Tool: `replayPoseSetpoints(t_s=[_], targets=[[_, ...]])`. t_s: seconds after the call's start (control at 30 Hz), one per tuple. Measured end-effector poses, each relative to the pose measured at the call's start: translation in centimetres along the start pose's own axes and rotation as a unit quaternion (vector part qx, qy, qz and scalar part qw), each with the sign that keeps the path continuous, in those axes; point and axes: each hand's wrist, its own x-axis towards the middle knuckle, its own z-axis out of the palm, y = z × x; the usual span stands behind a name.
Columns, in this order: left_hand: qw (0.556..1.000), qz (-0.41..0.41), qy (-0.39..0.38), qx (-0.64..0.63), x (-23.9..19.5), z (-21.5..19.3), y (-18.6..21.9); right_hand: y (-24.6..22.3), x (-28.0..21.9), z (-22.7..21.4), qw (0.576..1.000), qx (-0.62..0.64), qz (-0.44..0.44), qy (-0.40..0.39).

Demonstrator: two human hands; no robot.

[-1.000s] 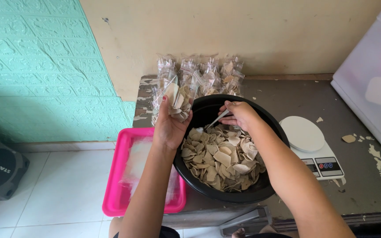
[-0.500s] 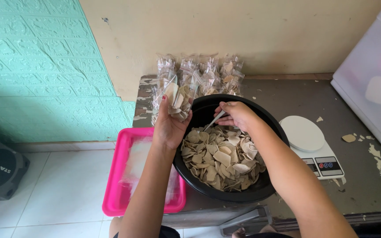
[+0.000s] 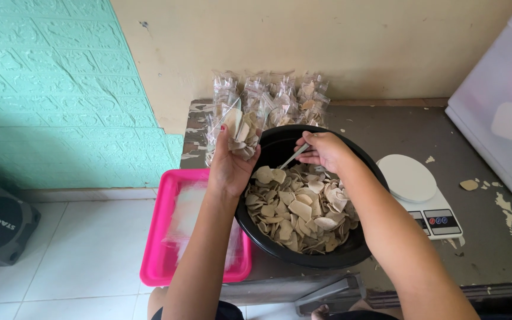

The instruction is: Packaging dried food pieces into small plastic bags and weighing them on a digital scale.

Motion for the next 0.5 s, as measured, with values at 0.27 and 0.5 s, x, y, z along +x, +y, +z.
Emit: replayPoseSetpoints(t_s=[0.27,0.5], targets=[[1.0,-0.004,0.001,-0.018,0.4,-0.6,-0.2,-1.0,-1.5,-0.9,0.999,0.006,-0.036,0.027],[1.0,-0.005,0.003,-0.017,0.9,-0.6,-0.3,-3.9,-1.7,-4.1,0.993,0.016,-0.095,0.075]])
